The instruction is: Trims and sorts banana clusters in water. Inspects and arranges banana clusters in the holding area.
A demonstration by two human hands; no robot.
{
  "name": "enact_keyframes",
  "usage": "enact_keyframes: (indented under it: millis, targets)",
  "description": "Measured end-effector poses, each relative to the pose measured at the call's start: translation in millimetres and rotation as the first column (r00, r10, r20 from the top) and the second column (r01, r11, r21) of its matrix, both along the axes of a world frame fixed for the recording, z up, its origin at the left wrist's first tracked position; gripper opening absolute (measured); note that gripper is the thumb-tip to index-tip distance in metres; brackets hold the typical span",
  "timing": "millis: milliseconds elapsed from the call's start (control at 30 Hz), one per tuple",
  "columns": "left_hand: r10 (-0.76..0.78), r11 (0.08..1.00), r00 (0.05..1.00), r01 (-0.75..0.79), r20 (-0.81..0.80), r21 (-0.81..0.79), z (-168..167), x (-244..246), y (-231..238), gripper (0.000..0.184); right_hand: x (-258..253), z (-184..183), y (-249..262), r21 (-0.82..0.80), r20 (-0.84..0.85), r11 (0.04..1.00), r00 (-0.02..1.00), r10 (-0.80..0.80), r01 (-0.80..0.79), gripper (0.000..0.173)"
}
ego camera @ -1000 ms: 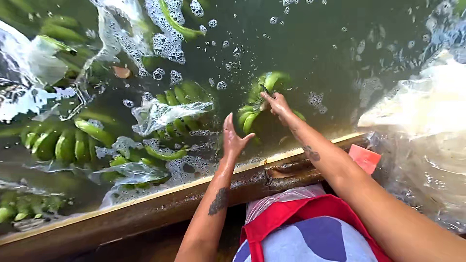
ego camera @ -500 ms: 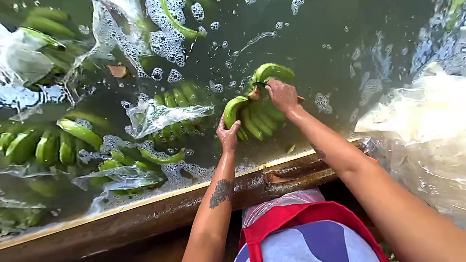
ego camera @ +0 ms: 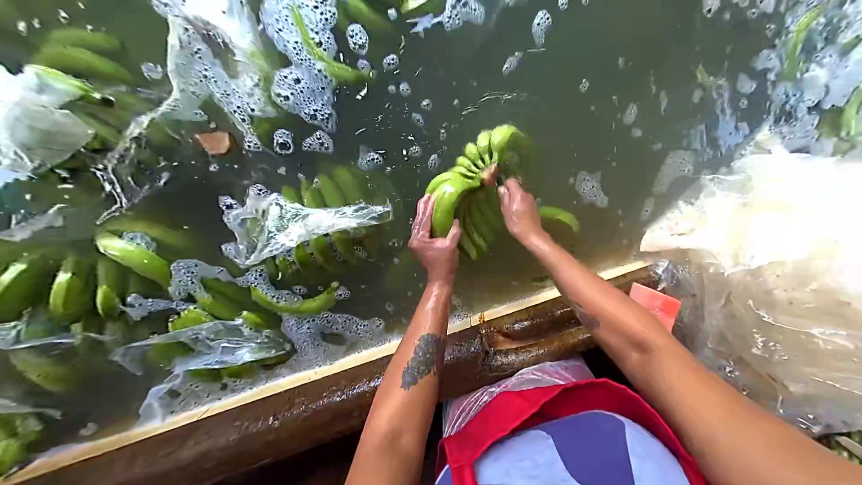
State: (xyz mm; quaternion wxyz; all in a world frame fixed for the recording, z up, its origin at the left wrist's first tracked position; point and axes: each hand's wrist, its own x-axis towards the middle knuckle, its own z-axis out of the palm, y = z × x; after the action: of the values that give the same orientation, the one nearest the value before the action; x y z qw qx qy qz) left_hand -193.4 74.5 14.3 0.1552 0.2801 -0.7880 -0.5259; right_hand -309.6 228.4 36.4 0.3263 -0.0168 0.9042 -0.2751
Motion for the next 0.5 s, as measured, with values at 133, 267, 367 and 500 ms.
enact_keyframes:
  millis: [133,267,367,500]
  targets:
    - [-0.068,0.987,0.997,0.071,0.029,-0.143,5,7,3,0.056,12,0,22,-0.235,0.152,0.961,0.982,-0.111,0.145,0.037]
    - [-0.132,0.957,0.991,0.134,0.026,-0.258,-3,9,10,0.055,41,-9,7,-0.303,0.458,0.730,0.765,-0.452,0.612,0.029]
    - [-0.154,0.955,0.988,0.152,0.013,-0.253,-2,23,9,0.052,55,3,8,-0.289,0.605,0.575,0.612,-0.509,0.765,0.025]
    - [-0.184,0.960,0.979,0.160,-0.086,-0.229,3,18,-1,0.049,56,23,18,-0.328,0.715,0.437,0.523,-0.465,0.837,0.025]
